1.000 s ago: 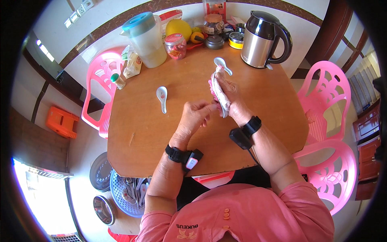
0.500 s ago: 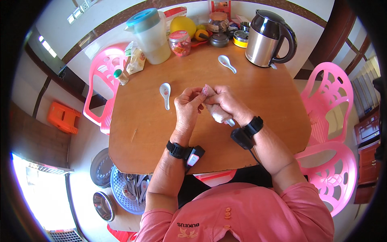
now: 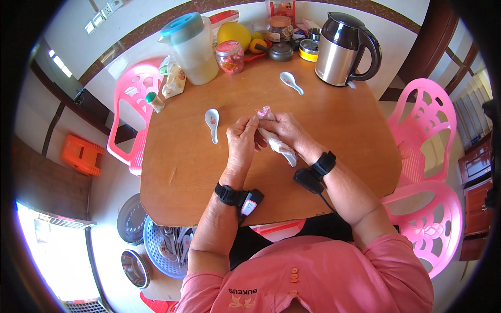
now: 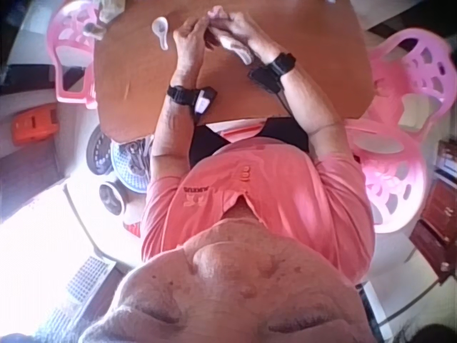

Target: The person wipes a stainless steel kettle, a small black object, a plastic pitcher, and two white spoons with a cloth on a wooden table. The person handles each item one at a time, wiping surfaces and placing them back on the table.

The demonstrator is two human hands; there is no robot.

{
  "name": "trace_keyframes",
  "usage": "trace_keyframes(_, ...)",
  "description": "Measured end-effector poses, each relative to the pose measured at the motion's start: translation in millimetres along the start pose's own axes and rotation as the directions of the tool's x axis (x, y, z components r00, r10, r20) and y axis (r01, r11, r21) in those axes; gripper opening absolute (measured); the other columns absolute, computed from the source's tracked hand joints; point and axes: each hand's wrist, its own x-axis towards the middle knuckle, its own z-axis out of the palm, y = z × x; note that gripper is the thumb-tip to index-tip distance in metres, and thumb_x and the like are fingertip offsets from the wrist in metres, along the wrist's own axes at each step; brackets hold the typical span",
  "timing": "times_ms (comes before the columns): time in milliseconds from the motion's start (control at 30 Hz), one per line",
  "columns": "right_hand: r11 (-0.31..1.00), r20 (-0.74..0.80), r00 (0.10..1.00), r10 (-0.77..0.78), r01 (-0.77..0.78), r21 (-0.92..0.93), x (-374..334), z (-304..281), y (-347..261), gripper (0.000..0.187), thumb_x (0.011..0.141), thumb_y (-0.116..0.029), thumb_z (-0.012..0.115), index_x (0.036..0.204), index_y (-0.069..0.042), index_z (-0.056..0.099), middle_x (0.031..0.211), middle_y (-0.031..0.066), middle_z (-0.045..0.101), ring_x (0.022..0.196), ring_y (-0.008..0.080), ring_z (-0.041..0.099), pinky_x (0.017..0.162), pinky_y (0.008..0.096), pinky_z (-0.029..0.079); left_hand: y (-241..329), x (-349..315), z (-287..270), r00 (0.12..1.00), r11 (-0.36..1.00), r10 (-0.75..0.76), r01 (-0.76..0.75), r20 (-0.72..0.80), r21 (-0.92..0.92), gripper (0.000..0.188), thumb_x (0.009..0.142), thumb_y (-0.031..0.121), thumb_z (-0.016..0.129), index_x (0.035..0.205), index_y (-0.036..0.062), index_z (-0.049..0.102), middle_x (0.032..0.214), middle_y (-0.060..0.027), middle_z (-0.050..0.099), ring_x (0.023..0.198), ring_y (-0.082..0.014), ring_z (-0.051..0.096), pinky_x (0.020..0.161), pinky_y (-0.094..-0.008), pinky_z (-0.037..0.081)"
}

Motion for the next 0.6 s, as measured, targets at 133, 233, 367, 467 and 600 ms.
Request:
trace_keyframes(133, 1.0, -0.061, 0.998, 0.003, -0.004, -0.007, 2.2, 0.8, 4.1, 0.023, 0.099, -0.02, 0.059, 0.089, -0.001, 0.067, 0.078, 0.0029, 0.066, 0.063, 0.0092, 0.061, 0.057, 0.0268, 0.05, -2.4, 1.2, -0.2, 0.998, 0.998, -0.02, 0.023, 0.051, -0.06, 0.025, 0.098, 0.013, 0.061, 0.114, -0.0055, 0.066, 0.077, -0.0076, 0.068, 0.056, -0.0126, 0.064, 0.043, -0.0233, 0.047)
trace_keyframes(233, 0.993, -0.069, 0.997, 0.041, -0.033, 0.11, 0.9, 0.9, -1.7, 0.017, 0.098, -0.015, 0.059, 0.097, 0.001, 0.064, 0.08, 0.0055, 0.066, 0.067, 0.0136, 0.066, 0.058, 0.0294, 0.055, -5.5, 1.2, 2.6, 0.995, 0.996, -0.002, 0.01, 0.1, -0.088, 0.032, 0.095, 0.012, 0.061, 0.12, -0.0077, 0.062, 0.075, -0.0087, 0.067, 0.053, -0.0135, 0.063, 0.042, -0.023, 0.046)
trace_keyframes(367, 0.971, -0.029, 0.992, 0.12, -0.111, 0.21, -6.8, 4.6, -10.1, 0.018, 0.097, -0.009, 0.058, 0.109, 0.004, 0.058, 0.084, 0.0097, 0.065, 0.071, 0.0206, 0.069, 0.058, 0.0351, 0.061, -4.4, 0.6, 1.7, 0.996, 0.994, -0.043, 0.051, 0.083, -0.1, 0.032, 0.094, 0.007, 0.059, 0.121, -0.007, 0.062, 0.087, -0.01, 0.069, 0.058, -0.0143, 0.064, 0.047, -0.0255, 0.052)
trace_keyframes(467, 0.968, -0.015, 0.994, 0.111, -0.105, 0.228, -8.2, 9.2, -9.5, 0.02, 0.096, -0.009, 0.059, 0.111, 0.005, 0.058, 0.088, 0.0103, 0.066, 0.075, 0.0198, 0.068, 0.061, 0.0344, 0.061, -1.4, 0.6, -0.8, 0.994, 0.977, -0.108, 0.112, 0.03, -0.183, 0.03, 0.094, 0.007, 0.057, 0.12, -0.007, 0.062, 0.087, -0.0103, 0.07, 0.06, -0.0152, 0.066, 0.048, -0.0259, 0.053)
trace_keyframes(600, 0.998, -0.038, 0.998, 0.051, -0.05, 0.025, -2.2, 10.3, -2.1, 0.023, 0.097, -0.012, 0.06, 0.112, 0.005, 0.062, 0.094, 0.0088, 0.068, 0.078, 0.0154, 0.066, 0.068, 0.0308, 0.057, -0.9, 1.9, -2.7, 0.99, 0.961, -0.14, 0.128, -0.03, -0.246, 0.027, 0.095, 0.008, 0.057, 0.117, -0.0064, 0.063, 0.086, -0.0111, 0.07, 0.063, -0.0164, 0.068, 0.049, -0.027, 0.055)
